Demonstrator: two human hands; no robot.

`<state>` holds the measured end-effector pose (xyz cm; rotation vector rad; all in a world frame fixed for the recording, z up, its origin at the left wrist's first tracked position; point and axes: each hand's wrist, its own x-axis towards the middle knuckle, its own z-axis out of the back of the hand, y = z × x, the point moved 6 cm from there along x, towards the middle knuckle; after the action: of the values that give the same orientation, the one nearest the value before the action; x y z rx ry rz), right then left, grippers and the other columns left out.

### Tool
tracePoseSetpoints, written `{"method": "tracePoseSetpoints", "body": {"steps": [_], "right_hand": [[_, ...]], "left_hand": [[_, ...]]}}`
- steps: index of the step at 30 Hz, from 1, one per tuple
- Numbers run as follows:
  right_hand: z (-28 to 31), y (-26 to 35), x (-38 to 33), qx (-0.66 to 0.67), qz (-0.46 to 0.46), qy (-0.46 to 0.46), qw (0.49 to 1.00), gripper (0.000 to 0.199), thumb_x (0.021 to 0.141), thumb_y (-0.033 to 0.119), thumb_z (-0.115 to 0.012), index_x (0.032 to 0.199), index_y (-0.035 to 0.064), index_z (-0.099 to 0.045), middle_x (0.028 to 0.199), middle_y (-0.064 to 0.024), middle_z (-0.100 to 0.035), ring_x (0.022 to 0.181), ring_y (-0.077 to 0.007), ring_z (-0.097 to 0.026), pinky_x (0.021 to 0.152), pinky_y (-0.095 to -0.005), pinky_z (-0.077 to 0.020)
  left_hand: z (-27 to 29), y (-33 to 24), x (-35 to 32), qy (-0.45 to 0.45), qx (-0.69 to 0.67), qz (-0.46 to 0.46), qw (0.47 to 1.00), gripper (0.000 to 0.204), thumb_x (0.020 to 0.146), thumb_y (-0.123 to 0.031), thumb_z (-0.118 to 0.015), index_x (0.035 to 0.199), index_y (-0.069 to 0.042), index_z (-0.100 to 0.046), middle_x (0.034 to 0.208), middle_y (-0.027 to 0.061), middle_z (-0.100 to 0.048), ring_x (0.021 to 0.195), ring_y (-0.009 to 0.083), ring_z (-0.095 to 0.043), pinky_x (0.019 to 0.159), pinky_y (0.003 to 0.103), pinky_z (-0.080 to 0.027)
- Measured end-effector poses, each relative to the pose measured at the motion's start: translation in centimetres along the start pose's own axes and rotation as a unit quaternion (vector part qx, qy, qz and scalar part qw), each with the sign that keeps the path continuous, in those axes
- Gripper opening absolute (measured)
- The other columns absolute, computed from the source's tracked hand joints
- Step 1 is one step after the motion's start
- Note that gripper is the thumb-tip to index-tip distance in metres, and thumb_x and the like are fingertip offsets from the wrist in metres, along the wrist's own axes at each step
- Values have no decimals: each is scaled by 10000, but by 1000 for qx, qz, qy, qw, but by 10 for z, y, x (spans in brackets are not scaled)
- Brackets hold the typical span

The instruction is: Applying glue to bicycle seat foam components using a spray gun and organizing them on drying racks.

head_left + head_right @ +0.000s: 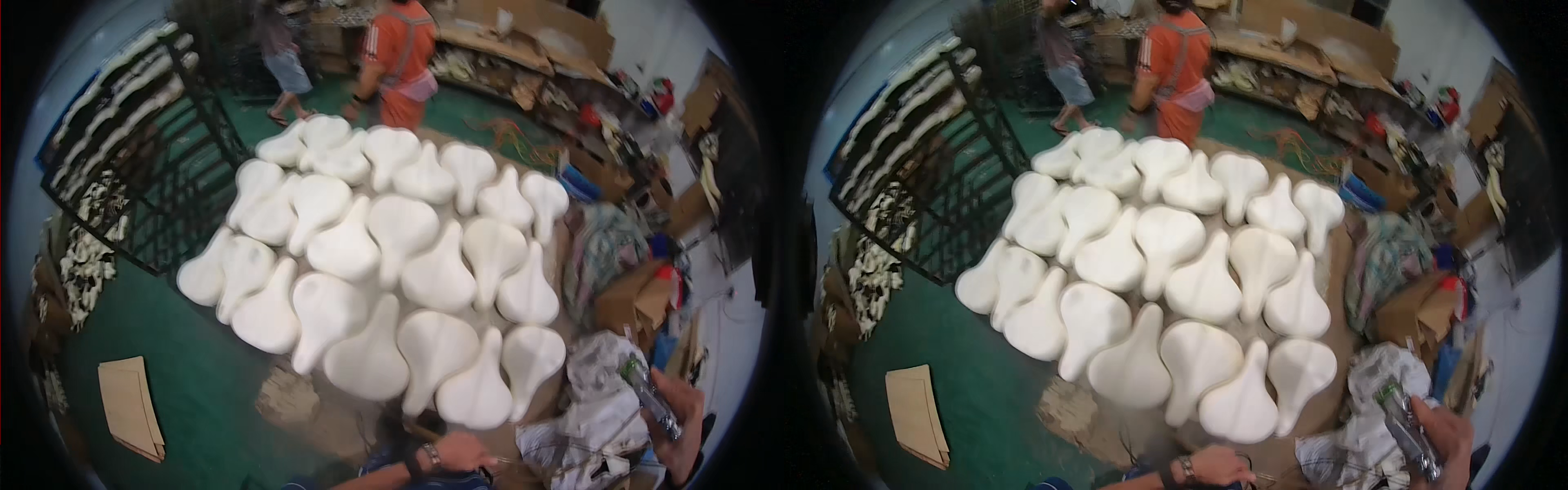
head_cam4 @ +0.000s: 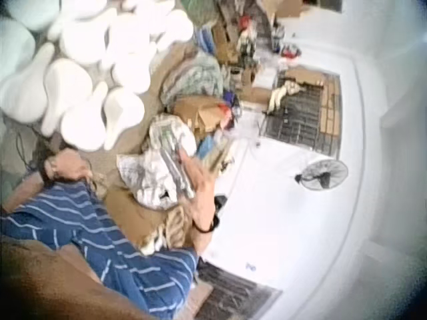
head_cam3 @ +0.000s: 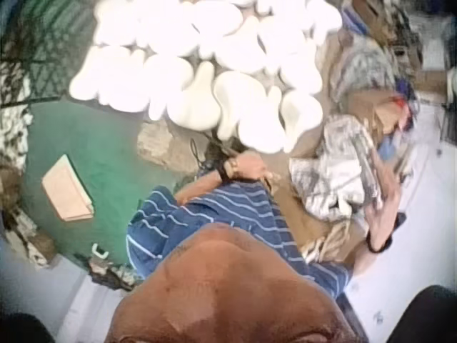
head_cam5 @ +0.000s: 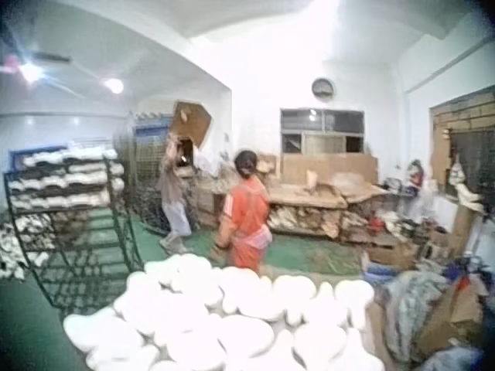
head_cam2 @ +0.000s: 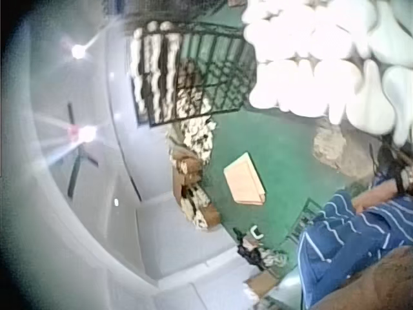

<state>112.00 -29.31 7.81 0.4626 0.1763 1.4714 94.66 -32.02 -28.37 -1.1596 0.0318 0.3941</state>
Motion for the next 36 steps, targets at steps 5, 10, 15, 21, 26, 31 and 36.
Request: {"method": "tracePoseSetpoints", "body": {"steps": [5, 10, 15, 21, 26, 31, 36], "right_hand": [[2, 0, -16, -21, -50, 93, 994, 359, 926, 182, -689, 1203, -44, -656, 1148, -202, -703, 1086, -318, -657, 966, -396, -477], [-4, -26, -54, 115, -203, 60, 970, 338, 884, 100, -716, 1189, -33, -659, 1105, -182, -706, 1024, -277, -658, 930, -370, -481], [-14, -76, -106, 234, -201, -50, 950, 479, 759, 237, -785, 1113, -57, -654, 824, -65, -638, 778, -143, -589, 708, -284, -448], [-4, -68, -147, 184, -106, -28, 977, 503, 773, -68, -722, 1257, -37, -588, 1076, -141, -644, 891, -202, -642, 828, -348, -513], [5, -42, -162, 90, 23, -43, 995, 575, 734, -34, -733, 1292, -38, -589, 1014, -171, -678, 836, -282, -671, 798, -371, -517], [15, 4, -152, 80, -44, 60, 994, 411, 819, 27, -733, 1222, -14, -661, 1126, -211, -708, 1053, -358, -671, 941, -387, -493], [19, 69, -136, 40, -35, 67, 996, 430, 806, -2, -708, 1232, -17, -655, 1133, -231, -699, 1061, -375, -671, 942, -393, -494]], "left_hand": [[-2, 3, -10, -31, 34, -38, 998, 570, 956, -579, -496, 782, -103, -757, 801, 170, -704, 760, 394, -660, 685, 495, -498], [-9, 21, -25, -9, 28, 26, 999, 588, 976, -584, -462, 861, -78, -738, 817, 185, -701, 809, 396, -676, 737, 501, -529], [-14, 16, -34, -36, 46, 7, 998, 602, 963, -609, -465, 834, -91, -744, 782, 193, -688, 765, 408, -669, 681, 496, -522], [-33, -7, -64, -13, 74, 80, 994, 551, 974, -595, -471, 926, -141, -779, 741, 171, -683, 736, 387, -671, 668, 477, -528], [-59, -17, -90, -19, 59, 76, 995, 554, 973, -592, -478, 945, -127, -778, 729, 172, -678, 722, 393, -665, 653, 482, -527], [-67, -24, -92, 32, 92, 57, 994, 588, 980, -588, -469, 866, -89, -757, 767, 180, -691, 753, 392, -666, 691, 482, -523], [-31, -34, -107, -5, 30, -48, 998, 603, 984, -589, -464, 847, -78, -753, 773, 189, -689, 782, 393, -666, 715, 469, -523]]}}
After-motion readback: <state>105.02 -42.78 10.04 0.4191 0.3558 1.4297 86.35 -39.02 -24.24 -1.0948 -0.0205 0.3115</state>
